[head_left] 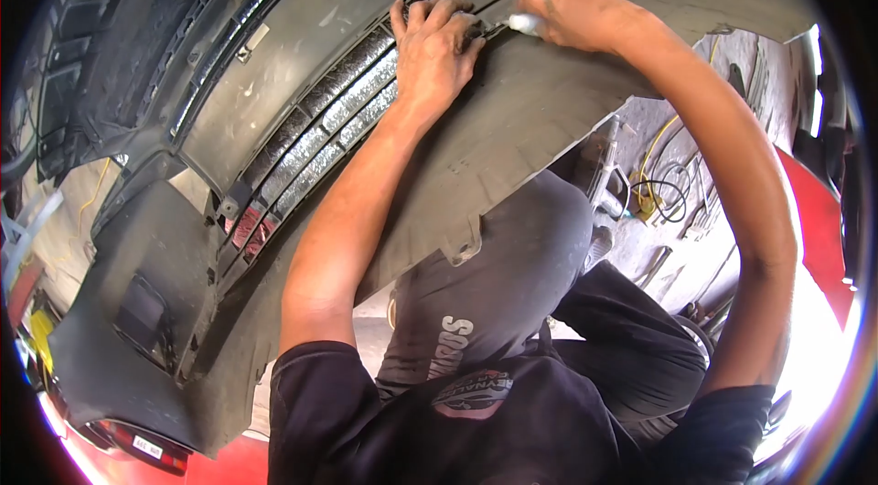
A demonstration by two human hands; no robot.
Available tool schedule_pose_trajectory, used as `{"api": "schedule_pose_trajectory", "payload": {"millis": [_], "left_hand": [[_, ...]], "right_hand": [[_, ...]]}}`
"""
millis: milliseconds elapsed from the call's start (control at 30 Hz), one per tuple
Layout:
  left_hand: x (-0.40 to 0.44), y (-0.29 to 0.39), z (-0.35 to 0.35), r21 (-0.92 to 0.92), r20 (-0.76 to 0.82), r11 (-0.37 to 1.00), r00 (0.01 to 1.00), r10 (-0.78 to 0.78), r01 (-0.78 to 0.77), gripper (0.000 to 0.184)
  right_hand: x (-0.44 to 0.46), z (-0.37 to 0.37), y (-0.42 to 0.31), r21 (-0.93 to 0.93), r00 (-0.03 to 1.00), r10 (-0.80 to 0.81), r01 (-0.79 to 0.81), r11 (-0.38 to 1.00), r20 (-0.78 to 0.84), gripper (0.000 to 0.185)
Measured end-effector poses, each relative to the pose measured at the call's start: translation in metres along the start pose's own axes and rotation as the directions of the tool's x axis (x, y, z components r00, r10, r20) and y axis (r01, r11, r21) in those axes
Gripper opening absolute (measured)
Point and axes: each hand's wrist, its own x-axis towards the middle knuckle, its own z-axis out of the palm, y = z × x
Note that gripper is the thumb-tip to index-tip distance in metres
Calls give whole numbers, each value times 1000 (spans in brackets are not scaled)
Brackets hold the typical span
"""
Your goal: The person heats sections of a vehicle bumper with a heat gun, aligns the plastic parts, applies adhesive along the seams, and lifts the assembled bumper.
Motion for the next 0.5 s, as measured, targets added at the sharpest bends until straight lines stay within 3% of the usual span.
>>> {"api": "schedule_pose_trajectory", "payload": {"millis": [133, 200, 267, 300, 333, 367, 400, 467, 500], "left_hand": [[1, 2, 1, 35, 4, 999, 1000, -12, 11, 30], [0, 2, 1, 41, 3, 999, 1000, -9, 9, 32], [1, 1, 2, 35, 1, 999, 1000, 0, 0, 33], [1, 2, 1, 50, -7, 999, 1000, 11, -11, 34], [2, 2, 0, 98, 2, 995, 1000, 22, -22, 36], [2, 1, -2, 115, 18, 993, 999, 32, -33, 36], [4, 1, -2, 118, 32, 992, 998, 45, -48, 36], [6, 2, -5, 100, 40, 992, 997, 70, -74, 36], [6, 3, -5, 103, 39, 991, 996, 83, -87, 36]], "right_hand": [[-36, -52, -6, 193, 963, 140, -96, 976, -231, 43], [-70, -76, 7, 306, 887, 33, 124, 944, -461, 41], [-123, -69, 9, 389, 738, 295, -48, 920, -607, 44], [-147, -62, 6, 438, 577, 412, -103, 893, -705, 40], [-171, -53, 7, 469, 497, 452, -98, 878, -741, 39], [-194, -43, 9, 499, 412, 487, -87, 862, -770, 39], [-212, -20, 7, 691, 264, 665, 10, 722, -699, 36], [-256, 51, 37, 742, 241, 758, -172, 648, -606, 35], [-269, 94, 47, 718, 264, 806, -367, 592, -529, 35]]}}
